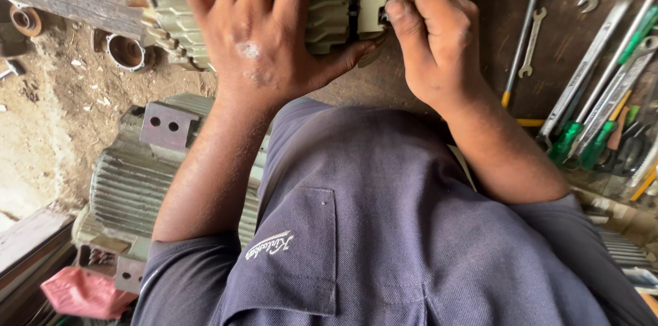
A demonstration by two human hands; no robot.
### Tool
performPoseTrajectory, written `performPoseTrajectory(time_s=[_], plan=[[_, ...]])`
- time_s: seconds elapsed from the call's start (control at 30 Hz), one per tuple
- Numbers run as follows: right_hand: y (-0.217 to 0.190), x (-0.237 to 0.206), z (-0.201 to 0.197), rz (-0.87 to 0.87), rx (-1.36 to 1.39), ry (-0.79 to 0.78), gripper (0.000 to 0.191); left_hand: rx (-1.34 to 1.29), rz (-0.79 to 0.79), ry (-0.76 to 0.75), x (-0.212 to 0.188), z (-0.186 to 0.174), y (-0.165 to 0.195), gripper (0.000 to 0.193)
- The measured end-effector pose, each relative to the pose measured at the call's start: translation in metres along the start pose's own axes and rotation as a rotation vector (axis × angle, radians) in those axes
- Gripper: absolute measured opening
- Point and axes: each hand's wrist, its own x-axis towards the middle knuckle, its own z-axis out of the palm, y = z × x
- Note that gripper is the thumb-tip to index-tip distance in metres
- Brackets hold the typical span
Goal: The person works on an electric motor at a cluttered workbench, hammering around the motor housing with a ball-peen hammer and repositioning the motor. They then pick up a small container of bolts, take bolts out one at a time, and thread them by hand into mounting holes on the motor housing, hammering near the inserted bolts.
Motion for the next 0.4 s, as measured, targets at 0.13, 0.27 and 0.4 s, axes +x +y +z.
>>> performPoseTrajectory(time_s=[0.13,0.27,0.4], plan=[[-0.009,-0.0031,-0.0032,-0.043,0.05,0.036,0.012,0.004,0.022,0.052,0.0035,-0.0032,0.0009,0.089],[-0.0099,-0.0096,-0.0038,0.027,0.006,-0.024,0.008,-0.039,0.052,0.067,0.0,-0.0056,0.0013,0.084],[-0.0068,-0.0069,-0.0071,-0.136,-0.106,-0.042,0.006,-0.08,0.184,0.06,0.002,-0.0077,0.008,0.066]])
